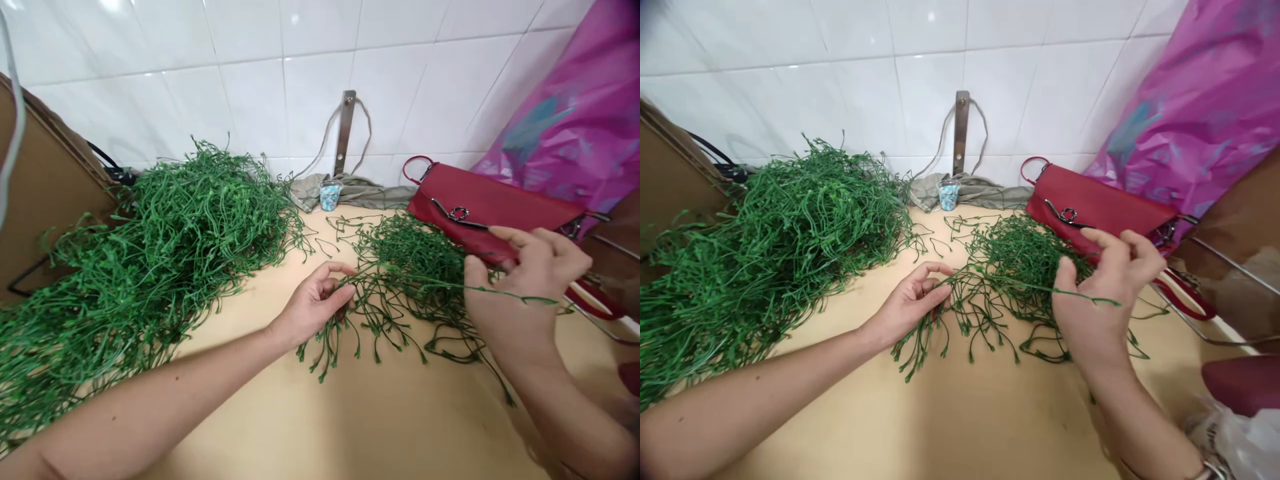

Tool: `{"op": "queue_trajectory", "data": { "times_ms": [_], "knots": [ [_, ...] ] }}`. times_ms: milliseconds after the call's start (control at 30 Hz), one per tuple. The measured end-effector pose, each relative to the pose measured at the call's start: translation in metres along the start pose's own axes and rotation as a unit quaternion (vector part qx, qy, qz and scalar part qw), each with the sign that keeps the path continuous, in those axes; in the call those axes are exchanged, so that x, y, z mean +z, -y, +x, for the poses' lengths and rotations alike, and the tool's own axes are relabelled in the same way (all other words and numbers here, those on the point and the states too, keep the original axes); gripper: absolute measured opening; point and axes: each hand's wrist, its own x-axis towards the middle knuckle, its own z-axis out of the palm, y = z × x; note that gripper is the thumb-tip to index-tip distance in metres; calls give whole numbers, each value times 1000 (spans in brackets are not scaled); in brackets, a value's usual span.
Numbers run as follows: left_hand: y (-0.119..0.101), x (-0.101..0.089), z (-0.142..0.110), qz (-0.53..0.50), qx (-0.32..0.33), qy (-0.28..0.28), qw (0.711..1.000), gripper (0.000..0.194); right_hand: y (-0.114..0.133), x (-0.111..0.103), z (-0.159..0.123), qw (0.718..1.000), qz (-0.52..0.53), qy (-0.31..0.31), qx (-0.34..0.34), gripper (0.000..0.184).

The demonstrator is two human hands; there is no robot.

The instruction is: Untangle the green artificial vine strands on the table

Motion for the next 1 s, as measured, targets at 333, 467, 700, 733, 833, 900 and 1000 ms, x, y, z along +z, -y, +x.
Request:
{"op": "queue_trajectory", "data": {
  "times_ms": [333, 467, 700, 733, 833, 900, 1000],
  "knots": [
    [-1, 0, 1, 3, -13, 5, 1000, 48, 59, 21, -20, 943, 178, 277, 54, 25],
    [2, 1, 1, 37, 21, -18, 999, 37, 70, 20, -21, 888, 280, 329, 160, 33],
    [5, -3, 0, 118, 106, -68, 985, 17, 78, 18, -27, 859, 300, 329, 253, 31],
    [4, -3, -1, 123, 120, -73, 982, 15, 81, 16, -27, 874, 273, 324, 237, 29],
    [0, 0, -4, 114, 112, -62, 985, 16, 87, 11, -27, 924, 180, 294, 164, 23],
    [-2, 4, -6, 101, 86, -45, 990, 19, 88, 10, -27, 944, 131, 276, 125, 18],
    [-5, 9, -11, 78, 60, -28, 995, 25, 81, 13, -24, 952, 92, 271, 108, 12]
  ]
}}
